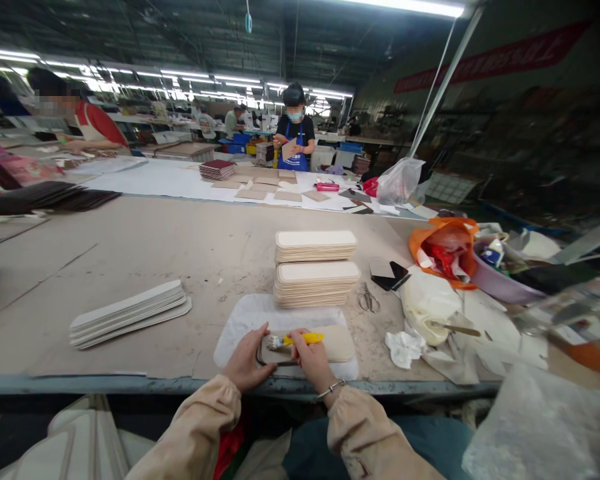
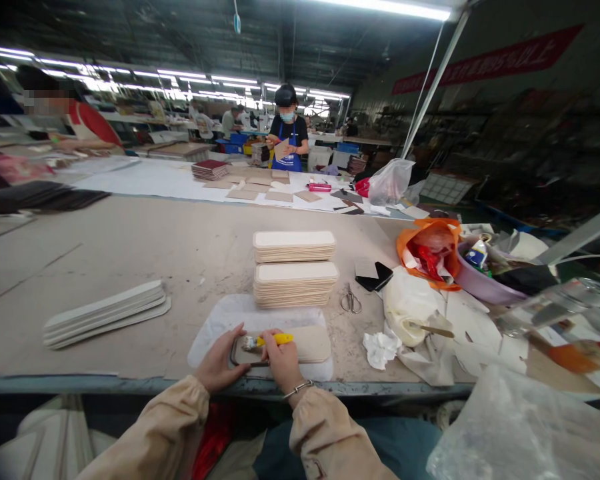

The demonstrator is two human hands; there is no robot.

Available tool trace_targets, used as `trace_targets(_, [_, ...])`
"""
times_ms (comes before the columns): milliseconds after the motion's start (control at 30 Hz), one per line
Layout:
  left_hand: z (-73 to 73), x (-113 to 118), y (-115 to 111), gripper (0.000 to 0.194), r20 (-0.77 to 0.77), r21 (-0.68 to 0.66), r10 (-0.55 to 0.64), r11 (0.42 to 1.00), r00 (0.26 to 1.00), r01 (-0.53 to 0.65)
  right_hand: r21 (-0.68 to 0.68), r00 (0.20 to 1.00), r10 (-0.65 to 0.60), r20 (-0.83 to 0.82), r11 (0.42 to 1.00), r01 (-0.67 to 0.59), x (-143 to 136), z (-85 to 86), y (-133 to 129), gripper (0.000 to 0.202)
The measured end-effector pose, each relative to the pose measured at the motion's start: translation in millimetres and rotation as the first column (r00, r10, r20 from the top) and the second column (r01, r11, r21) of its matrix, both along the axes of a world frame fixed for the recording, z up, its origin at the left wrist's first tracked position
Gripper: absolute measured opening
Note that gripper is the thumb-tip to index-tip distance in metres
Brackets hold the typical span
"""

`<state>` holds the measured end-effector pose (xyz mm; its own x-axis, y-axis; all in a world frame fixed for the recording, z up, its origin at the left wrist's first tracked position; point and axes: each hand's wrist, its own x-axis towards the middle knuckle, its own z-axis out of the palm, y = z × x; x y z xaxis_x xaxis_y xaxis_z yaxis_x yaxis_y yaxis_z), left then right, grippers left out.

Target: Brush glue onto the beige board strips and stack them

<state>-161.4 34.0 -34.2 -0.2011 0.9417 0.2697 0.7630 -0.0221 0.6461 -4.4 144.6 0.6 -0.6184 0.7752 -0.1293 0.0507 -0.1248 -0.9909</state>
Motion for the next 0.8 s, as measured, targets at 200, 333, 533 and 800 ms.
trace_targets(200, [-2.6,-1.1,-0.7,0.087,-0.046,-0.013,0.021,1.000,0.999,-0.021,0.007,0.994,-0.100,0.047,0.995,0.099,16.5,0.5,10.0,0.034])
trace_targets(333, [-3.6,-1.7,-0.4,0.084,-0.075,-0.011,0.027,1.000,0.997,-0.028,0.049,0.981,-0.175,0.089,0.984,0.171,40.6,2.6,24.3,0.035])
trace_targets(533, [-6.8,-2.8,0.0,0.082,-0.106,0.005,0.031,1.000,0.994,-0.031,0.181,0.944,-0.284,0.168,0.950,0.254,81.9,5.9,49.4,0.039])
trace_targets(800, [-6.5,-3.5,-0.5,0.081,-0.118,-0.018,0.017,1.000,0.993,-0.019,0.384,0.848,-0.466,0.252,0.853,0.355,117.7,19.9,67.5,0.047])
